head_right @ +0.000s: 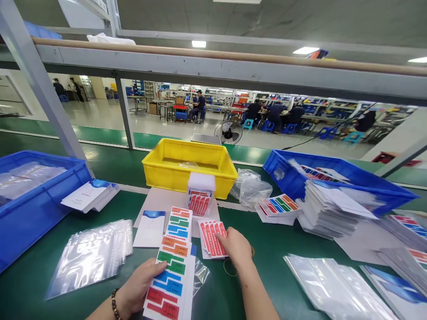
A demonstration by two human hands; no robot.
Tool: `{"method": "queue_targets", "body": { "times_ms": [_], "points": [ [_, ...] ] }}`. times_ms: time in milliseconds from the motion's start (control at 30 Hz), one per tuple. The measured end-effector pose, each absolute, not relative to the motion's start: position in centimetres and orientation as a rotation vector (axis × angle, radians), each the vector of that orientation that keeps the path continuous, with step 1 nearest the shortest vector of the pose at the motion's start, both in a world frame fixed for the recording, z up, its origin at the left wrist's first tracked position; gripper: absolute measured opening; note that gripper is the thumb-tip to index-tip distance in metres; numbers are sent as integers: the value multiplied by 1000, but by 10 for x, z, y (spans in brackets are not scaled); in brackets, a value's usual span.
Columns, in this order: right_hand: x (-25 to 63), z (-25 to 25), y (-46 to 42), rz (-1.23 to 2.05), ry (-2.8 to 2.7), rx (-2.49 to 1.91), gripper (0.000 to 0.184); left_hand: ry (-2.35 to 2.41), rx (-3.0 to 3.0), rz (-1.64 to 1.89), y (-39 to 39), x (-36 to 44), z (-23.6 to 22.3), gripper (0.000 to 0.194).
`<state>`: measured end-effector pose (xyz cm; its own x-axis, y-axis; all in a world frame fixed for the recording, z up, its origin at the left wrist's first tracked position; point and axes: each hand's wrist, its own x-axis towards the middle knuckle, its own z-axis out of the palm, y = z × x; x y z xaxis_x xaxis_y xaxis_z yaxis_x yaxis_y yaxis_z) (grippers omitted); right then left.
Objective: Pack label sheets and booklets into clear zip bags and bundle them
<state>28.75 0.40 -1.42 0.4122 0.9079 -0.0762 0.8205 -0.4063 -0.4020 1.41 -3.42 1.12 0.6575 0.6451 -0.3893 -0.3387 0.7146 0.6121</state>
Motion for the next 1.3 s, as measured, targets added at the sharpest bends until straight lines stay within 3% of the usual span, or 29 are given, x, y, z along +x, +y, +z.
{"method": "queue_targets", "body": {
  "times_ms": [100, 233, 400, 533, 600, 767, 933, 1100, 1300],
  "points": [
    [292, -9, 3, 455, -1419, -2278, 21, 714, 488, 634, -29, 14, -1, 29],
    [288, 6, -8, 616, -1318, -2038, 28, 800, 439, 673, -25, 13, -8, 24],
    [229, 9, -32, 1281, -1076, -1421, 40, 753, 399, 743, -25, 17, -9, 39],
    [180, -2, -41, 1543, -1121, -1384, 40, 658, 578, 786, -27, 18, -15, 49],
    [174, -7, -40, 1513, -1152, -1454, 37, 659, 684, 772, -28, 17, -15, 43],
    [185, -7, -38, 1091, -1153, -1453, 28, 698, 734, 708, -30, 15, -12, 33],
    [193, -1, -34, 1473, -986, -1124, 35, 658, 1033, 567, -26, 6, -12, 38],
    [213, -3, -20, 1149, -615, -1128, 41, 1033, 1772, 486, -16, -2, -5, 9],
    [204, -3, -20, 1115, -580, -1073, 42, 753, 2072, 370, -20, 1, -2, 20]
  ]
}}
